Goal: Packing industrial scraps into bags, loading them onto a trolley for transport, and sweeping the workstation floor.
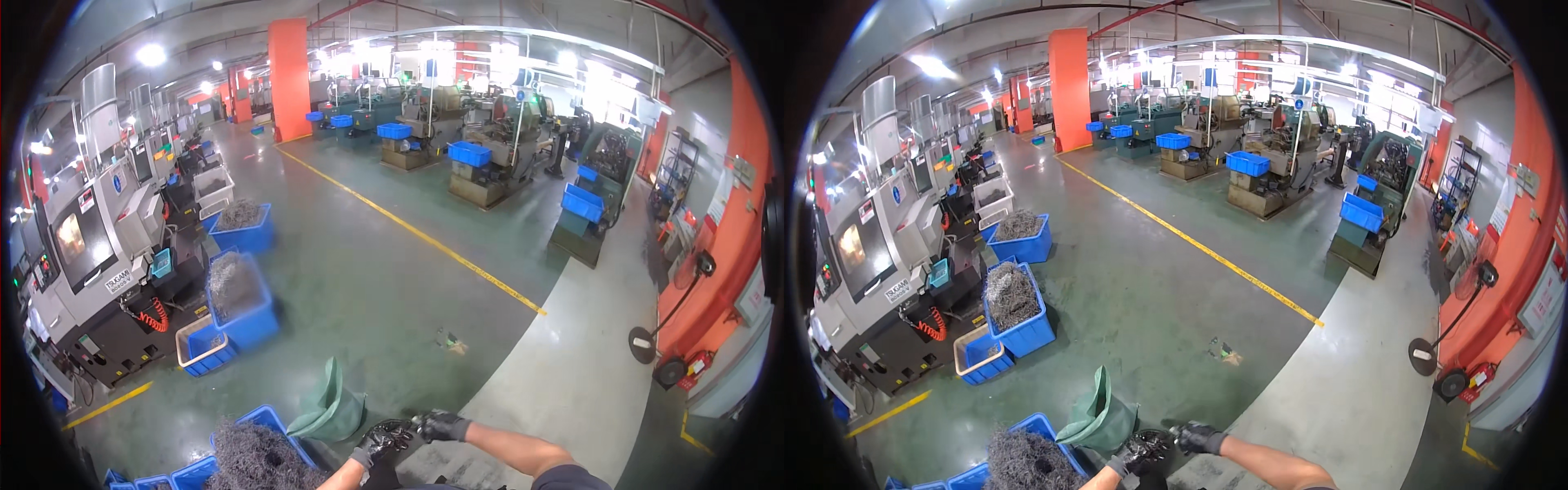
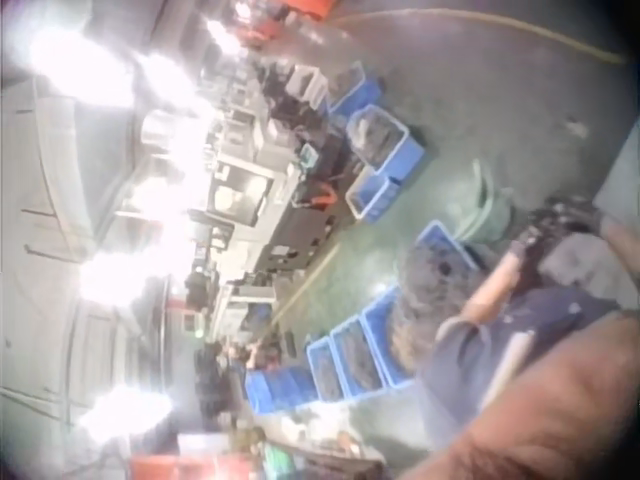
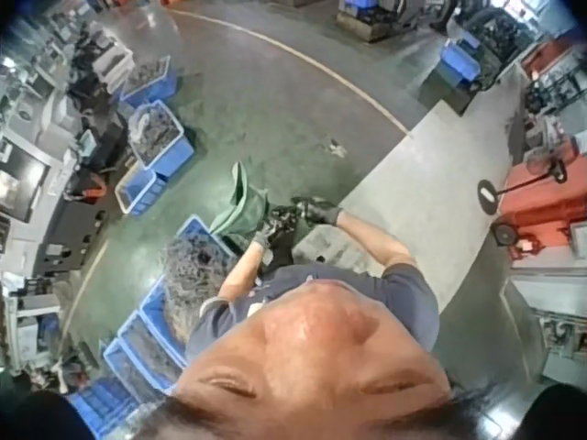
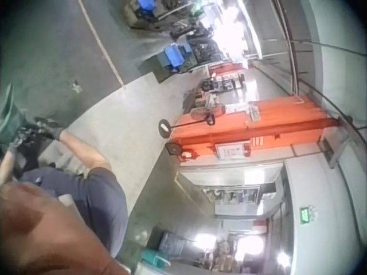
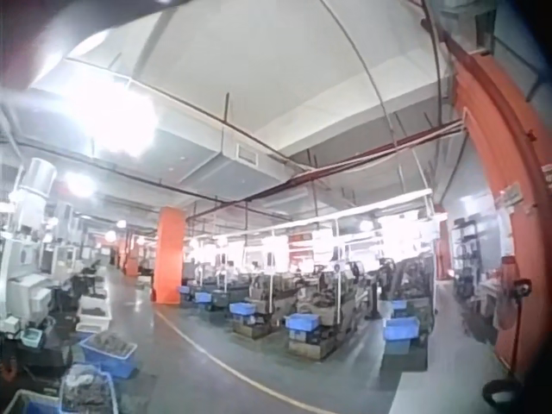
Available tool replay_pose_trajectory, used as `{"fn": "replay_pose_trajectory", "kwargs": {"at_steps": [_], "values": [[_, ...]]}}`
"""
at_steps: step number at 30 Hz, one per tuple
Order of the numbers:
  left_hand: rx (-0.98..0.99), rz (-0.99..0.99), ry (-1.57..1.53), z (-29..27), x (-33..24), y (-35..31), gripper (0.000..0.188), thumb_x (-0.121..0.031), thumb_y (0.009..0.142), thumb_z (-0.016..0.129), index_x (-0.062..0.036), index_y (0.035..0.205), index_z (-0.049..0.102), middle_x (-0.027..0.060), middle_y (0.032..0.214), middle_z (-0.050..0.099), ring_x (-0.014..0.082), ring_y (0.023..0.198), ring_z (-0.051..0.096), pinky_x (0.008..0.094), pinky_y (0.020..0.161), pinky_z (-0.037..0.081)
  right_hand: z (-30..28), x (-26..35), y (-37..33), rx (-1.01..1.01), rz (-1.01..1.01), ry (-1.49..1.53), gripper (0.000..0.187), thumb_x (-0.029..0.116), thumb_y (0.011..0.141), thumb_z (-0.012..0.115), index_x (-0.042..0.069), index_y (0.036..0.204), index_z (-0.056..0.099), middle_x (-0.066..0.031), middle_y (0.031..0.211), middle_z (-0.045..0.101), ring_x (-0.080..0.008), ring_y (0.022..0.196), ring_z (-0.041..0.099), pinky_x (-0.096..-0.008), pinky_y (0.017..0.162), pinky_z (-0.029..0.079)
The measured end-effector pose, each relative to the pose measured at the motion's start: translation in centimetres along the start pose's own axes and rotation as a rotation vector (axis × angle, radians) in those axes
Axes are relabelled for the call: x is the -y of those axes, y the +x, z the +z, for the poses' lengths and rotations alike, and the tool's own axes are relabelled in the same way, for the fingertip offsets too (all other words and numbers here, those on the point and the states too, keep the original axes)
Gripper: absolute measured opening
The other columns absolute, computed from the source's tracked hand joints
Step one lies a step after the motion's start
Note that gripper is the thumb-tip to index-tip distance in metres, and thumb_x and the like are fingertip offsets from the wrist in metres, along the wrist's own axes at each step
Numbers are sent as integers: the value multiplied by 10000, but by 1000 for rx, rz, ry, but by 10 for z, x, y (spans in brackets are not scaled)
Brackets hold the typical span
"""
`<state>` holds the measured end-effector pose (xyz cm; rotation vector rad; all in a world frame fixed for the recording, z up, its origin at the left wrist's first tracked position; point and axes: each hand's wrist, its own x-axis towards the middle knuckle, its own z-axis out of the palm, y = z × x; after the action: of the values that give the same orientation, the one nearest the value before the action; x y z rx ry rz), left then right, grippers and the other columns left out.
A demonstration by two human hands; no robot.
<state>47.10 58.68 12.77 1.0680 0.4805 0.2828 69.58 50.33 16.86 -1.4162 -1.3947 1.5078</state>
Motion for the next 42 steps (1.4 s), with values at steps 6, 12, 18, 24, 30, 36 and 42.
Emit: {"fn": "replay_pose_trajectory", "kwargs": {"at_steps": [6, 12, 18, 24, 30, 36, 42], "values": [[-144, 212, 505, -39, -81, 39, 201, -239, 866, 586, -71, 951, 655, 99, 817, 658, 166, 692, 618, 309, 613, 508, -8, 63, 83, 130, -149, -388, 476, 137, 832, 493, 129, 1302, 420, -141, 989, 623, -248, 752, 612, -384, 685, 487], [24, -103, 189, -122, -90, 98, 231, -272, 872, 590, -55, 920, 654, 65, 737, 650, 137, 632, 606, 294, 569, 500, -43, 70, 179, 142, -56, -460, 412, 241, 833, 530, 116, 1224, 491, -123, 834, 640, -207, 646, 608, -358, 587, 481], [11, -160, 153, -175, -108, 137, 268, -311, 894, 552, -66, 955, 644, 49, 713, 645, 120, 588, 593, 273, 545, 493, -77, 78, 254, 224, -136, -559, 381, 300, 837, 553, 111, 1167, 528, -105, 780, 637, -175, 586, 591, -331, 533, 469], [53, -107, 2, -192, -173, 160, 268, -272, 892, 540, -63, 1040, 620, 60, 830, 656, 123, 672, 615, 272, 603, 505, -115, 117, 311, 409, -142, -590, 378, 340, 836, 567, 108, 1134, 546, -92, 755, 635, -165, 560, 579, -317, 515, 460], [-250, -134, 174, -196, -164, 195, 265, -191, 843, 595, -39, 1059, 613, 62, 846, 657, 126, 698, 588, 280, 641, 501, -155, 157, 350, 717, 193, -202, 146, 248, 826, 598, 144, 924, 630, 5, 682, 621, -87, 483, 515, -244, 405, 390], [-516, -54, 366, -199, -126, 223, 318, -131, 845, 585, -35, 1147, 566, 89, 976, 635, 114, 774, 574, 274, 698, 500, -181, 112, 394, 903, 16, -61, 107, 226, 824, 587, 146, 861, 647, 7, 656, 612, -90, 465, 507, -241, 402, 388], [-839, -36, 41, -157, -170, 236, 266, -136, 836, 590, -11, 1070, 584, 90, 931, 633, 133, 741, 580, 271, 668, 492, -189, 136, 413, 1151, -20, -336, 121, 147, 772, 615, 157, 885, 656, 6, 653, 609, -89, 453, 492, -232, 380, 366]]}}
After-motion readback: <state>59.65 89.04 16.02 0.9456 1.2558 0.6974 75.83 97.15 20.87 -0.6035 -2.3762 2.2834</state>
